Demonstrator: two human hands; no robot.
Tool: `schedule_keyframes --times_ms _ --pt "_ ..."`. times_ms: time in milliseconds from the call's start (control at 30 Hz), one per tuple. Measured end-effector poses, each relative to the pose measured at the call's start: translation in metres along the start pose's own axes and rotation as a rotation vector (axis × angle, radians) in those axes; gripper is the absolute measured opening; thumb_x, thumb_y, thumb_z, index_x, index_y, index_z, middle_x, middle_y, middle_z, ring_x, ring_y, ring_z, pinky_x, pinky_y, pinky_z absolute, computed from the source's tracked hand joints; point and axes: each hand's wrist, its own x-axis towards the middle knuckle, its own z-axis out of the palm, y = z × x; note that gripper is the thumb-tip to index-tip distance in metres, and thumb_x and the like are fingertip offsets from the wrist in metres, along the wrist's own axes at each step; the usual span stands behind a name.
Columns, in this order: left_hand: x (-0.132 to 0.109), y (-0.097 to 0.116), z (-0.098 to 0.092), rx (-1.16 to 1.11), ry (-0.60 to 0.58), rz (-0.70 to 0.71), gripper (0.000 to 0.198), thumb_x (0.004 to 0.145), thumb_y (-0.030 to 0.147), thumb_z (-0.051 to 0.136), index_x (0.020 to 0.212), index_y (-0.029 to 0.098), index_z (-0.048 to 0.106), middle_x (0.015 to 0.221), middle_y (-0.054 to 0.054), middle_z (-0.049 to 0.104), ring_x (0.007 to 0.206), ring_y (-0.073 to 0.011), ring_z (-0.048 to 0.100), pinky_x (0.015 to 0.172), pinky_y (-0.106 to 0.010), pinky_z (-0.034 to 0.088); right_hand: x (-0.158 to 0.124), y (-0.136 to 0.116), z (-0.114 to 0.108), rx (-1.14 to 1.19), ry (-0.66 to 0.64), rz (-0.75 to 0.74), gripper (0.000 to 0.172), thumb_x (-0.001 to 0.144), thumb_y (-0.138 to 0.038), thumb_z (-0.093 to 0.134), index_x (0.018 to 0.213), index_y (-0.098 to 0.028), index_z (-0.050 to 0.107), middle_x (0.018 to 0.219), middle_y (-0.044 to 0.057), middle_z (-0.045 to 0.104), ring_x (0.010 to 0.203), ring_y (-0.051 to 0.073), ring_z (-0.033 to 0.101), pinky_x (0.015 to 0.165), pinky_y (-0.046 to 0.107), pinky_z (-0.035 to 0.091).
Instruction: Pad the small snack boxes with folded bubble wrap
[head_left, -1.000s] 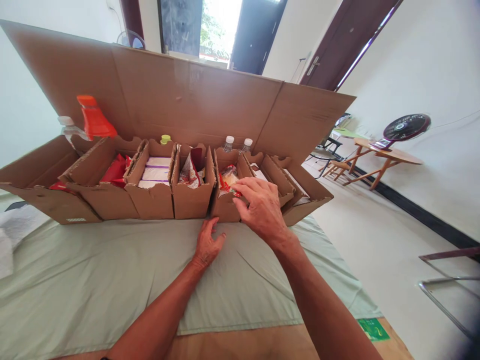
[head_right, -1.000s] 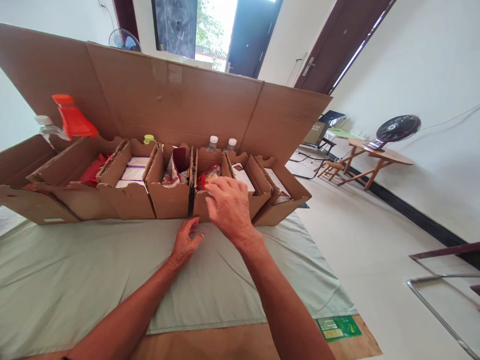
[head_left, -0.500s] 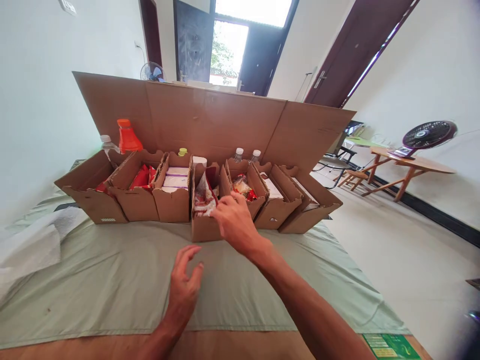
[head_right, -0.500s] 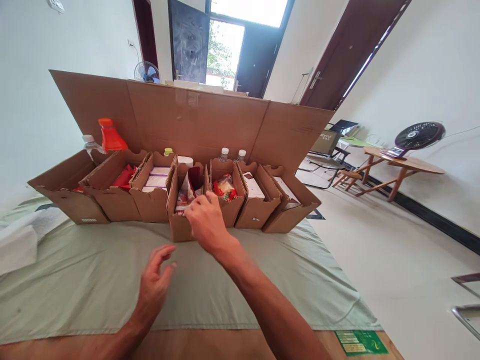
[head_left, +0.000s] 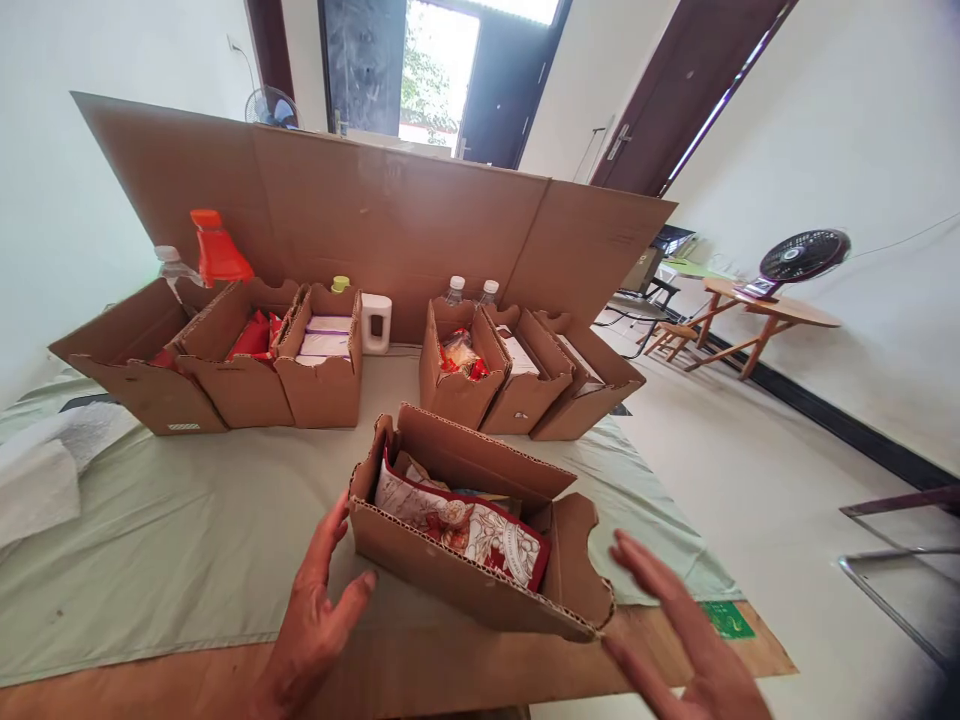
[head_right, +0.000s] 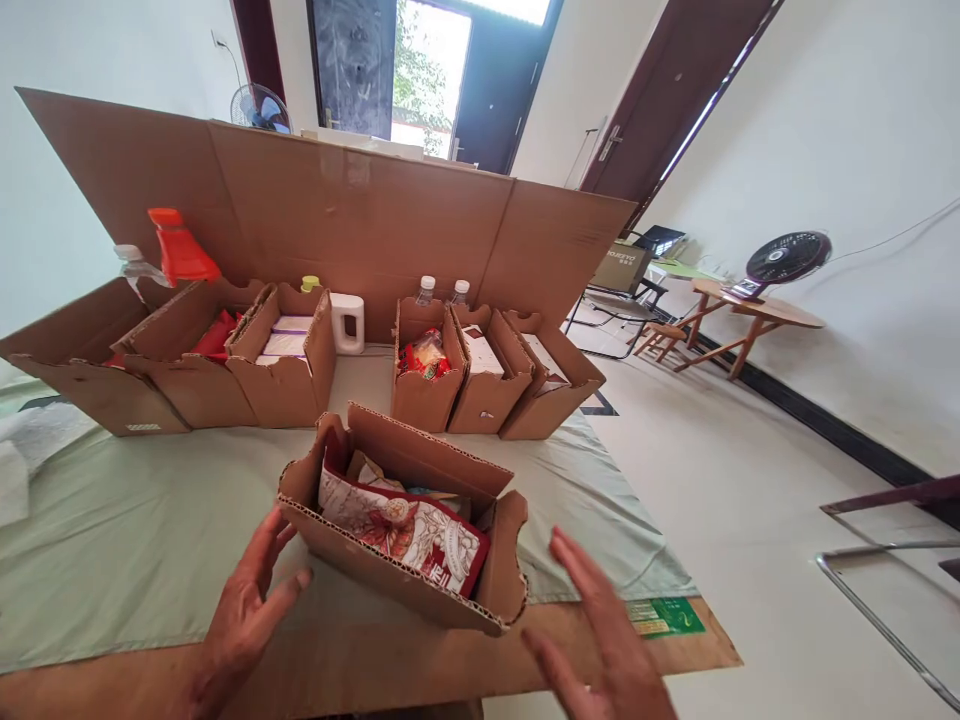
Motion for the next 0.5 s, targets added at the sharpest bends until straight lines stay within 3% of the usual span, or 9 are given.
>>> schedule_keyframes --times_ms 67,167,333,500 --pt "-0.003 -0.003 0.004 -0.011 -0.042 -0.049 0.075 0.080 0.047 0.070 0.148 0.028 0.046 0.153 -0.010 0.050 0.143 -0.0369 0.043 0.117 -0.054 0.037 -0.021 -0.006 0.021 0.096 -0.123 0.055 0.077 0.088 -0.046 0.065 0.155 -0.023 0.036 0.139 0.016 0.063 0.122 0.035 0.064 0.093 0.044 0.058" --pt "-0.005 -0.004 0.009 -0.020 -0.011 -0.058 0.077 0.078 0.047 0.071 0.147 0.027 0.047 0.149 -0.011 0.053 0.140 -0.0373 0.047 0.114 -0.052 0.042 -0.021 -0.026 0.056 0.201 -0.117 0.151 0.065 0.089 -0.044 0.063 0.148 -0.022 0.045 0.123 0.016 0.071 0.112 0.036 0.069 0.085 0.046 0.061" --pt "0.003 0.012 0.012 -0.068 0.089 0.027 0.073 0.083 0.039 0.067 0.150 0.027 0.040 0.152 -0.011 0.050 0.143 -0.0339 0.043 0.118 -0.050 0.038 0.044 -0.041 0.091 0.396 -0.003 0.144 0.035 0.094 -0.035 0.057 0.125 -0.019 0.060 0.103 0.012 0.073 0.093 0.029 0.071 0.073 0.039 0.060" --pt "0.038 0.023 0.009 -0.079 0.122 0.062 0.073 0.086 0.036 0.063 0.152 0.027 0.034 0.157 -0.011 0.042 0.146 -0.0309 0.040 0.120 -0.051 0.033 0.110 -0.042 0.109 0.528 -0.078 0.116 0.035 0.091 -0.034 0.059 0.122 -0.017 0.059 0.104 0.011 0.073 0.076 0.023 0.068 0.059 0.032 0.056"
